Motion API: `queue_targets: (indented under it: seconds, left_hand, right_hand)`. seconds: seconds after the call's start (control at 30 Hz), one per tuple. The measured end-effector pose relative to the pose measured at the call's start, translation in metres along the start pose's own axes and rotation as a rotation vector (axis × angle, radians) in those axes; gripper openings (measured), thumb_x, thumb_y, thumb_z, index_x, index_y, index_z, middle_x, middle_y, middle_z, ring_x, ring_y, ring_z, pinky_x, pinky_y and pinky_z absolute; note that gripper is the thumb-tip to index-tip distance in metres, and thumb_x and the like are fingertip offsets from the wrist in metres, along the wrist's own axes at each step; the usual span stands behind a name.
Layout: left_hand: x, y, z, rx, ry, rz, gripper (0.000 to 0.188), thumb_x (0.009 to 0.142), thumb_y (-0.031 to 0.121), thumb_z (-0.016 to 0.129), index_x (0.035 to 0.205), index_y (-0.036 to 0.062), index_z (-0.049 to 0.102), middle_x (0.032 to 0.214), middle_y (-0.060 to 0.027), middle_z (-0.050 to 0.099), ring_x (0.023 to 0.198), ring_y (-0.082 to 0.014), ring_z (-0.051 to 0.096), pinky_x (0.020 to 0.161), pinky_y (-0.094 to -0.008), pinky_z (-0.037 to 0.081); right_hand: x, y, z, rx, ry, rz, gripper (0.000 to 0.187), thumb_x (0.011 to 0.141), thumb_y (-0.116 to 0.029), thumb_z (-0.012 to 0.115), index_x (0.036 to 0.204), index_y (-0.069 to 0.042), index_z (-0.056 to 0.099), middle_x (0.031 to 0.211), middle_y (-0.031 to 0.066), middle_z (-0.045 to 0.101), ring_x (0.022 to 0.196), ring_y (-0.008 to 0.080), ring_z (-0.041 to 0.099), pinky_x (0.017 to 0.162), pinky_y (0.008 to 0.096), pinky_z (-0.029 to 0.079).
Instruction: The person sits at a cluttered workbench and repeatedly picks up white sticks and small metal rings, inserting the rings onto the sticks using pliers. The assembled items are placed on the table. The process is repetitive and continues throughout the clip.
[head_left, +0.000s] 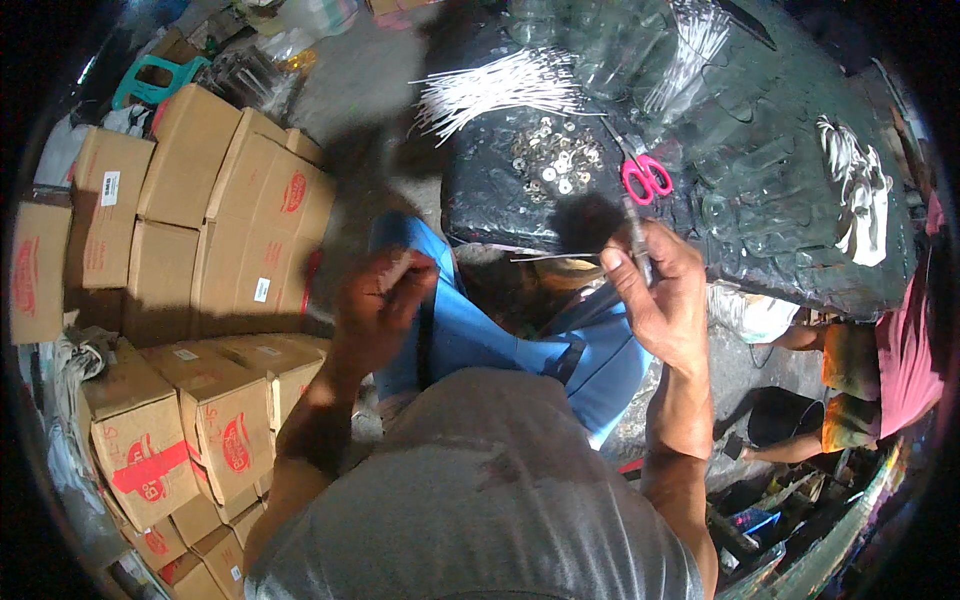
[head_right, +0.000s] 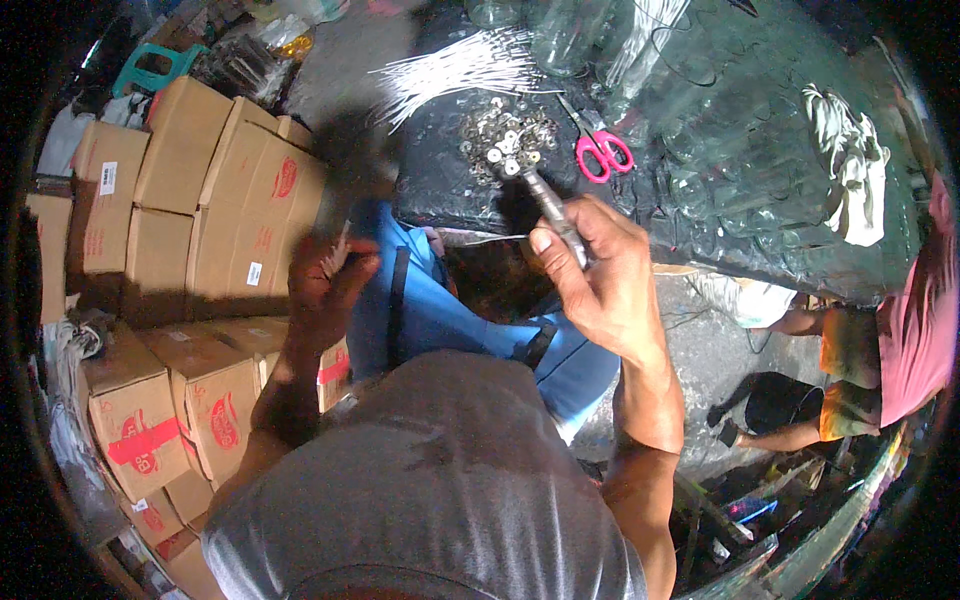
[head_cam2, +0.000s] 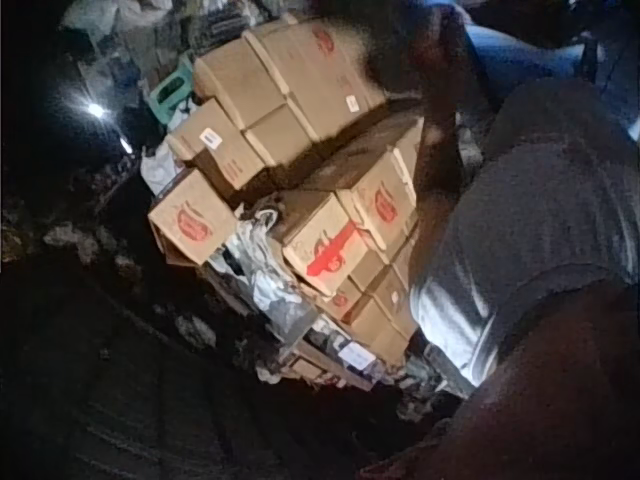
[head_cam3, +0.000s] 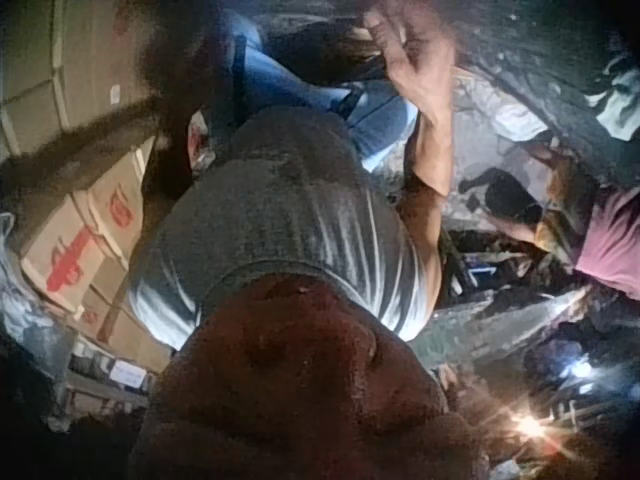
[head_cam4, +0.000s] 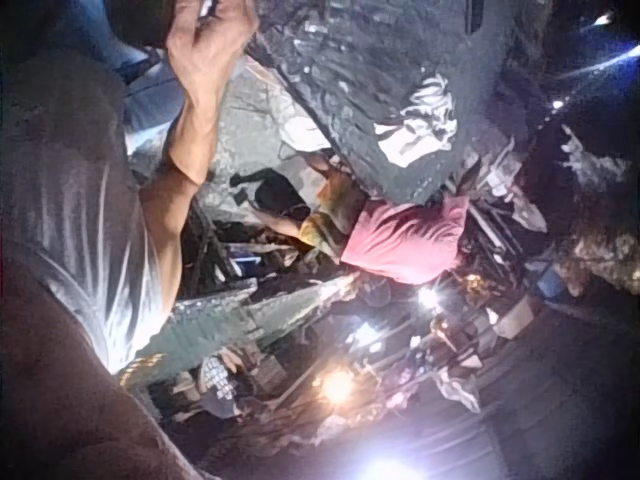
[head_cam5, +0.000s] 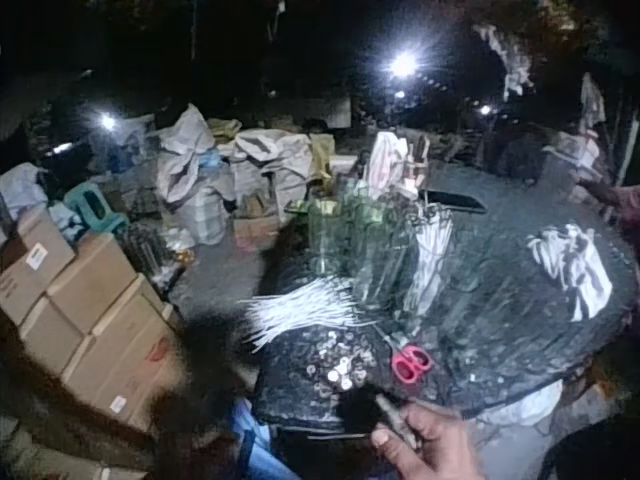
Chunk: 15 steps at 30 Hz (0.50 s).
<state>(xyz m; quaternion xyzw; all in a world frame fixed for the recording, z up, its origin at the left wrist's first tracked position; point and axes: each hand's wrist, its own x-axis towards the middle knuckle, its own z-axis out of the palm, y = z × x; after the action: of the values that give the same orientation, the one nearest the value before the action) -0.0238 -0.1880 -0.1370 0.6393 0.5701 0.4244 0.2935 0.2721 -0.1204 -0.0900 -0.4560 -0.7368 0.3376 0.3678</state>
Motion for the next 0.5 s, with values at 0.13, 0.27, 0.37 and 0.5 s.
queue_targets:
  seconds: [0.13, 0.27, 0.37, 0.5]
  left_hand:
    - [0.025, 0.043, 0.041, -0.166, -0.054, 0.232, 0.014, 0.086, 0.005, 0.073, 0.098, -0.0010, 0.070, 0.094, -0.0108, 0.071, 0.089, -0.0162, 0.067, 0.080, -0.0316, 0.053]
    - [0.038, 0.061, 0.068, -0.356, -0.176, 0.078, 0.014, 0.087, 0.002, 0.072, 0.099, -0.0038, 0.070, 0.093, -0.0108, 0.071, 0.088, -0.0141, 0.067, 0.079, -0.0284, 0.052]
    - [0.041, 0.061, 0.073, -0.414, -0.244, 0.021, 0.012, 0.088, 0.002, 0.071, 0.098, -0.0046, 0.070, 0.090, -0.0097, 0.072, 0.085, -0.0123, 0.066, 0.077, -0.0276, 0.052]
    - [0.043, 0.054, 0.074, -0.485, -0.305, -0.064, 0.011, 0.092, 0.005, 0.068, 0.096, -0.0048, 0.070, 0.086, -0.0079, 0.072, 0.081, -0.0107, 0.065, 0.076, -0.0270, 0.052]
  right_hand:
    - [0.003, -0.004, 0.012, -0.042, -0.069, -0.055, 0.017, 0.089, -0.013, 0.072, 0.090, 0.002, 0.064, 0.076, 0.0116, 0.058, 0.066, 0.0211, 0.056, 0.061, 0.0353, 0.043]
    - [-0.001, -0.008, 0.017, 0.076, -0.045, -0.032, 0.017, 0.090, -0.013, 0.072, 0.090, 0.001, 0.064, 0.076, 0.0112, 0.058, 0.066, 0.0195, 0.055, 0.059, 0.0339, 0.042]
    - [-0.005, 0.002, 0.018, 0.102, -0.006, -0.047, 0.016, 0.090, -0.013, 0.072, 0.089, 0.001, 0.064, 0.076, 0.0105, 0.058, 0.065, 0.0188, 0.054, 0.059, 0.0330, 0.042]
    - [-0.007, 0.008, 0.018, 0.053, -0.013, -0.025, 0.017, 0.090, -0.014, 0.072, 0.090, 0.001, 0.064, 0.076, 0.0089, 0.058, 0.065, 0.0170, 0.053, 0.060, 0.0329, 0.042]
